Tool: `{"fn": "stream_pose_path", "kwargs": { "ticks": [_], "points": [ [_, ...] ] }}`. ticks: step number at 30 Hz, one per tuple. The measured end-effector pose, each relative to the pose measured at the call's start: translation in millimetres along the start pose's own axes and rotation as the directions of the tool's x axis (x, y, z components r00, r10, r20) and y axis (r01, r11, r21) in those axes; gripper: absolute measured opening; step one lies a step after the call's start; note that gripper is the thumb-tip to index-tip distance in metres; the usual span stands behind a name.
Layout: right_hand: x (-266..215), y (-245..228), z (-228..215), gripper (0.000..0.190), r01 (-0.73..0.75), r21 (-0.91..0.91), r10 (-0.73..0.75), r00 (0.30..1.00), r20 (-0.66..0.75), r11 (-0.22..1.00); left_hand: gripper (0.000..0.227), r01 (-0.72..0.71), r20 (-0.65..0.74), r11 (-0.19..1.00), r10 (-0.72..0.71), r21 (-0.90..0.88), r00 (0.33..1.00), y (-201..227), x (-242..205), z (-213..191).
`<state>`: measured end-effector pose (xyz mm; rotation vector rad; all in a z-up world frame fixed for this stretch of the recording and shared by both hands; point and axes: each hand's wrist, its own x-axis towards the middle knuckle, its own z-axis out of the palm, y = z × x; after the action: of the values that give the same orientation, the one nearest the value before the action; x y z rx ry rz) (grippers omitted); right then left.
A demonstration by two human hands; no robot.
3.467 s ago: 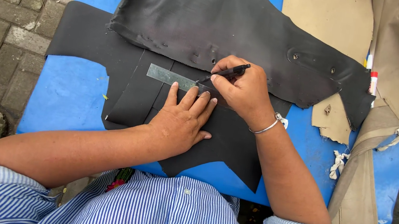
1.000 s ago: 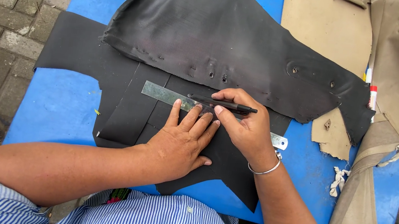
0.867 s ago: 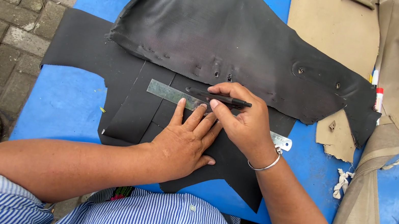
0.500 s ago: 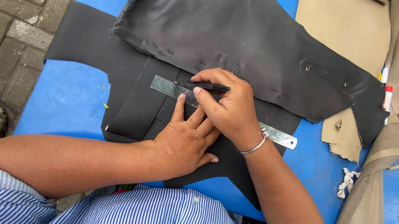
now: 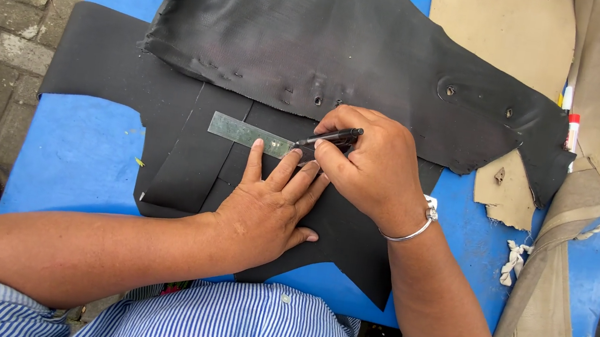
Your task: Marking lines on leather pieces using a ruler and a marker for pattern layout
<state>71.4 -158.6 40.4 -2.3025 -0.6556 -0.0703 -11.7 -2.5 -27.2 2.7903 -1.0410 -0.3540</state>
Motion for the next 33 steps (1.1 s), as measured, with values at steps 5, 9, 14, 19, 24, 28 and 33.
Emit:
{"fn": "stream_pose_path", "kwargs": {
  "ticks": [5,9,14,19,24,28,33],
  "points": [
    [-3.8,6.5,-3.5,0.007,0.039,-0.009,-0.039,0.999,-0.004,0.999,0.081,-0.023,-0.02,0.999,0.024,0.026,1.0,-0.7,-0.3,-0.7],
    [-13.9,11.5,-10.2,0.011,0.054,-0.081,-0.058,0.997,-0.047,0.995,0.082,-0.029,-0.014,0.999,0.029,0.015,0.999,-1.1,0.8,1.7],
    [-32.2,27.1,-24.3,0.012,0.03,-0.124,-0.041,0.996,-0.083,0.992,0.08,-0.038,-0.003,0.999,0.038,-0.005,0.999,-1.3,1.0,-0.3],
    [-46.5,38.0,-34.1,0.012,-0.048,-0.151,0.028,0.991,-0.131,0.987,0.08,-0.048,0.011,0.999,0.048,-0.005,0.999,-0.7,2.4,0.4],
    [-46.6,42.8,-32.5,0.011,-0.055,-0.072,0.042,0.984,-0.176,0.996,0.081,-0.044,-0.009,0.999,0.045,0.028,0.999,-0.5,2.6,1.1],
    [-51.9,45.3,-46.0,0.012,-0.148,-0.076,0.135,0.979,-0.15,0.986,0.081,-0.032,-0.01,0.999,0.033,0.035,0.999,1.4,2.3,3.6],
    [-58.1,54.9,-60.3,0.012,-0.249,-0.028,0.244,0.962,-0.122,0.968,0.08,-0.017,-0.018,0.998,0.018,0.054,1.0,1.0,3.1,4.3]
  ]
}}
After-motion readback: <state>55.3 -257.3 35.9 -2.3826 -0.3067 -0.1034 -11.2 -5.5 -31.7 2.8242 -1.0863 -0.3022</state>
